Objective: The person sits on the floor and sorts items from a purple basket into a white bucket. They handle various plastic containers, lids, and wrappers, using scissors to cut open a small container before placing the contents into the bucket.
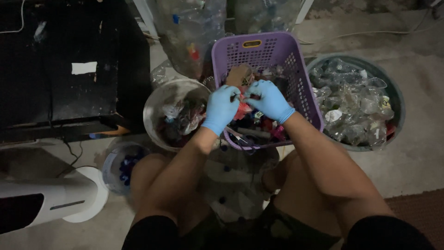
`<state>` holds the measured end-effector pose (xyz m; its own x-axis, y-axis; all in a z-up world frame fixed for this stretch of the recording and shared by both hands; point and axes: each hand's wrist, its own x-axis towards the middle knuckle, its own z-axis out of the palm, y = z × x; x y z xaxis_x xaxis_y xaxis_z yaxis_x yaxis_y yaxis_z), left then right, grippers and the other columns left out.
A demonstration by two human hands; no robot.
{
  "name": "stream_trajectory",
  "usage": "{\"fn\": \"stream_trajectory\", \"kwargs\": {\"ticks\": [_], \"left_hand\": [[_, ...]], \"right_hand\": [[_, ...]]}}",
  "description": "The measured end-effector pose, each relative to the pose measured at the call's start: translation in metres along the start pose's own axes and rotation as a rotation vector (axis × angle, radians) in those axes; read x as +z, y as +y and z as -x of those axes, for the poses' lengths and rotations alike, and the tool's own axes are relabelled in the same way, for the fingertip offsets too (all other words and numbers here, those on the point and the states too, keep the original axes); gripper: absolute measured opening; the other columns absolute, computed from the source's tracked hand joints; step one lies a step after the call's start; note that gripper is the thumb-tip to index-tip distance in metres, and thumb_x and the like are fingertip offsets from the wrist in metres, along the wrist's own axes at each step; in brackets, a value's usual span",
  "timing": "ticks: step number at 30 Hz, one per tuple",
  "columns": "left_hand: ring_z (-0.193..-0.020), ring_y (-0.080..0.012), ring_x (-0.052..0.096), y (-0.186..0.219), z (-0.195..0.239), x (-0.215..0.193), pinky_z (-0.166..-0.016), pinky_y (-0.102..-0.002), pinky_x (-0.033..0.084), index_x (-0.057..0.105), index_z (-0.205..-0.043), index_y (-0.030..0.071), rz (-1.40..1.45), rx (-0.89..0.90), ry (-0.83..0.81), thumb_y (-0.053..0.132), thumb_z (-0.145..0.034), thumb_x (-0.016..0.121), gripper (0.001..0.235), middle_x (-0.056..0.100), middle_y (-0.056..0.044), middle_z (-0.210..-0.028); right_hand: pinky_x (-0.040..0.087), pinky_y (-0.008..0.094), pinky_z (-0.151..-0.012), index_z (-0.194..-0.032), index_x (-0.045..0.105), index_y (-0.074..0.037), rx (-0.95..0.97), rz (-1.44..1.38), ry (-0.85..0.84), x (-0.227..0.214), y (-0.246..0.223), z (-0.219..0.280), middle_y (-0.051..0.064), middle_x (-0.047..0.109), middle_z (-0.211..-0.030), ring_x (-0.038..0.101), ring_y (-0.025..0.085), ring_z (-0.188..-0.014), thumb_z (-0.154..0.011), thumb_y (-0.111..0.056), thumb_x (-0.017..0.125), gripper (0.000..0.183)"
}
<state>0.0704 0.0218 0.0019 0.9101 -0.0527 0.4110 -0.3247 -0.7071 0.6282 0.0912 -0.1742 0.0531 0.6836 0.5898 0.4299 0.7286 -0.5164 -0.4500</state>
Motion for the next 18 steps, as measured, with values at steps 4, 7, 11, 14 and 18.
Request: {"fn": "stream_trajectory", "kwargs": {"ticks": [4,7,11,14,18], "left_hand": [[-0.090,-0.0302,0.074,-0.001,-0.005,-0.006,-0.082,-0.042,0.059,0.074,-0.092,0.022,0.151,-0.108,-0.031,0.019,-0.083,0.074,0.010,0.073,-0.005,-0.086],[-0.098,-0.0265,0.075,-0.007,-0.006,-0.003,-0.086,-0.037,0.059,0.077,-0.097,0.019,0.315,-0.295,-0.007,0.023,-0.085,0.076,0.012,0.077,-0.006,-0.091],[-0.098,-0.0287,0.073,-0.021,-0.007,0.013,-0.087,-0.041,0.057,0.073,-0.100,0.017,0.441,-0.347,-0.002,0.020,-0.086,0.072,0.014,0.076,-0.010,-0.093],[-0.099,-0.0357,0.071,0.018,-0.008,-0.029,-0.086,-0.046,0.057,0.070,-0.111,0.018,0.288,-0.153,-0.086,0.017,-0.088,0.070,0.023,0.072,-0.013,-0.096],[-0.097,-0.0353,0.071,0.015,-0.012,-0.034,-0.085,-0.043,0.058,0.074,-0.105,0.015,0.154,0.117,-0.165,0.014,-0.091,0.071,0.014,0.070,-0.011,-0.096]], "right_hand": [[0.052,0.050,-0.081,-0.089,0.069,-0.012,0.025,-0.111,0.050,0.000,0.002,0.000,0.011,0.070,-0.090,0.067,0.039,-0.091,-0.082,-0.012,0.079,0.012],[0.053,0.047,-0.085,-0.088,0.067,-0.011,0.044,-0.178,0.075,-0.006,0.002,0.000,0.010,0.069,-0.090,0.068,0.038,-0.092,-0.088,-0.008,0.076,0.009],[0.053,0.048,-0.085,-0.090,0.067,-0.010,0.029,-0.225,0.078,-0.010,0.002,0.001,0.012,0.068,-0.092,0.067,0.040,-0.094,-0.085,-0.007,0.076,0.011],[0.053,0.049,-0.085,-0.092,0.068,-0.010,0.024,-0.192,0.060,-0.013,-0.004,0.001,0.013,0.069,-0.093,0.067,0.042,-0.094,-0.084,-0.006,0.075,0.012],[0.052,0.053,-0.082,-0.094,0.068,-0.010,0.006,-0.115,0.041,-0.010,0.002,0.002,0.015,0.069,-0.092,0.066,0.044,-0.093,-0.085,-0.007,0.074,0.011]]}}
